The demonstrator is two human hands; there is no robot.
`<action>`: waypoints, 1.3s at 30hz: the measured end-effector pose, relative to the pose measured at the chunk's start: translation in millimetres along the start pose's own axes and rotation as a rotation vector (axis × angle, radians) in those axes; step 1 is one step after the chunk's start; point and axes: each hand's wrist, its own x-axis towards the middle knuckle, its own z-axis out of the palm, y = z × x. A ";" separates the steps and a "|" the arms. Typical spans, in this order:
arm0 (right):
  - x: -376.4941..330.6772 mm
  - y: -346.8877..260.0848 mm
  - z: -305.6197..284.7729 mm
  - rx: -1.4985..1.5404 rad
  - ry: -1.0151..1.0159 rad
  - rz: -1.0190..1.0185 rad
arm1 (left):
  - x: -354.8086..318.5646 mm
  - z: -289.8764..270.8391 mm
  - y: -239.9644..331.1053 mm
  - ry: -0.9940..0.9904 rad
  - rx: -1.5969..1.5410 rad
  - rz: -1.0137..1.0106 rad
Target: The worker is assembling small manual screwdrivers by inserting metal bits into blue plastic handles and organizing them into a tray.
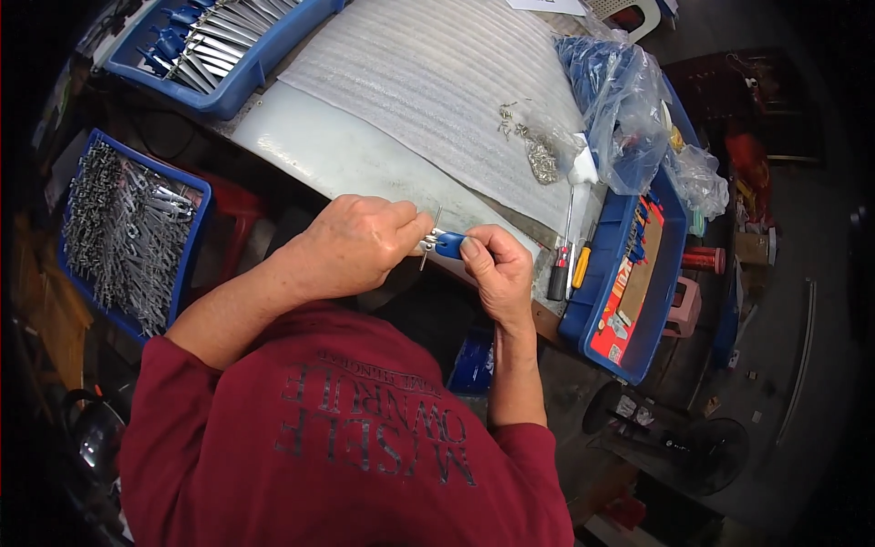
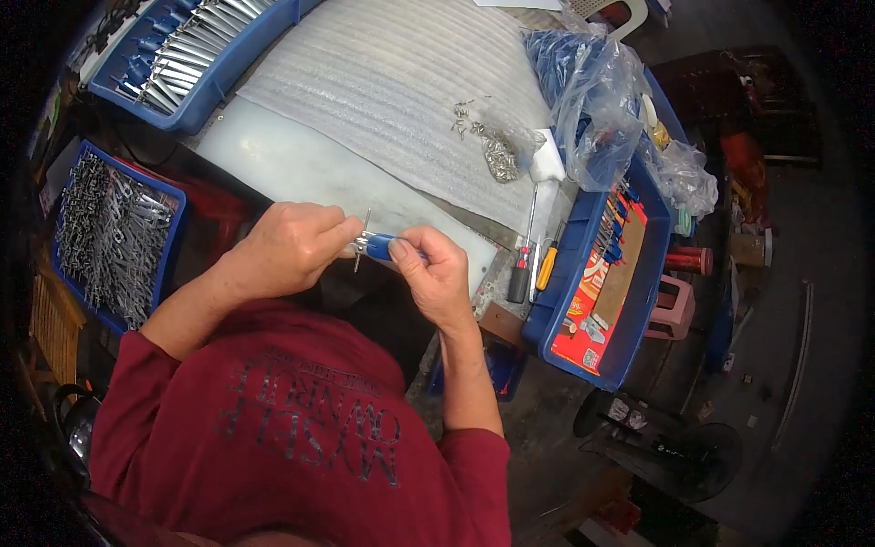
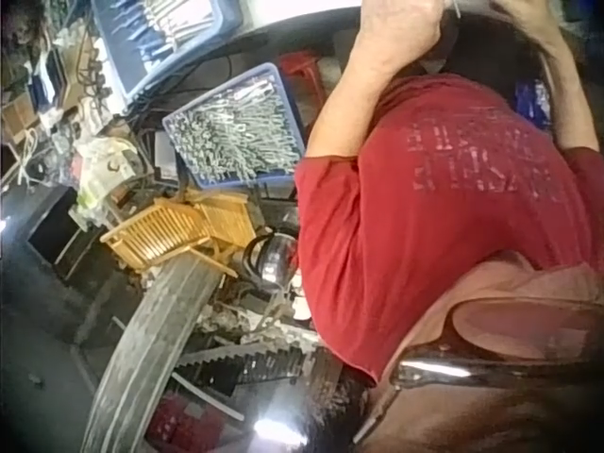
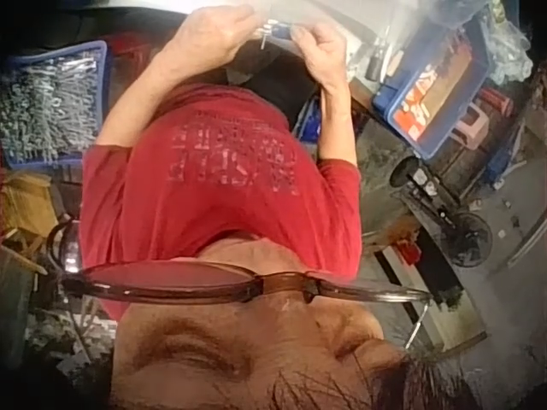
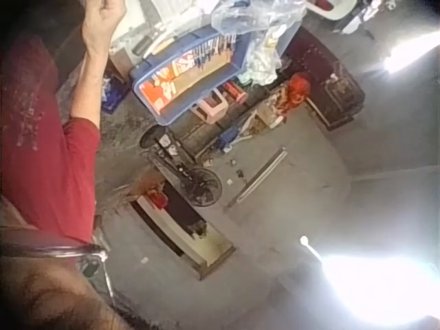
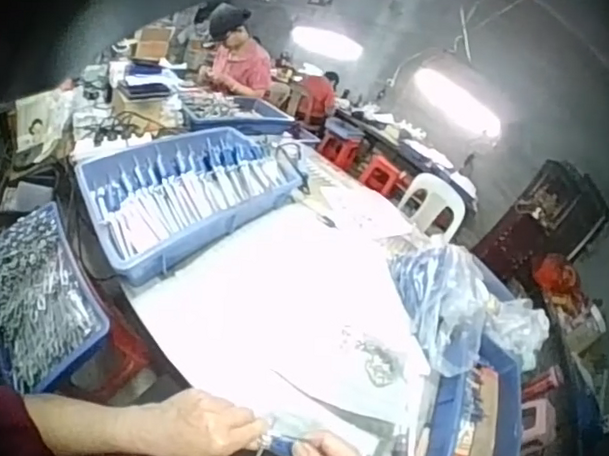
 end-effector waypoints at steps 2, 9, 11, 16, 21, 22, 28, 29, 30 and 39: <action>0.0 -2.5 3.8 0.041 0.022 0.020 | -0.4 1.0 4.7 -0.007 0.036 -0.013; 0.2 -3.5 10.3 0.197 0.079 0.169 | -3.8 9.0 2.8 0.042 0.077 -0.058; 0.1 -2.4 8.9 0.220 0.064 0.210 | -3.0 8.3 -0.2 0.028 0.053 -0.063; -0.3 -1.2 0.3 0.017 -0.061 0.034 | -3.3 1.8 -5.7 -0.019 -0.061 0.005; 0.1 0.1 9.6 0.020 0.040 -0.002 | -2.1 0.8 1.8 0.010 0.030 -0.017; 0.6 0.4 11.1 0.014 0.080 -0.013 | -2.4 2.0 2.8 0.026 0.078 -0.032; 0.6 -0.4 8.2 0.192 0.013 0.193 | -4.6 6.0 -1.0 0.016 0.059 -0.045; 1.0 -0.6 8.5 0.191 0.013 0.193 | -4.3 5.4 -1.8 0.016 0.058 -0.044; 1.5 -0.7 9.3 0.153 0.003 0.170 | -4.1 4.4 -2.8 -0.009 0.059 -0.032; 1.0 -1.3 11.3 0.060 0.016 0.056 | -5.8 5.3 0.5 -0.001 0.055 -0.020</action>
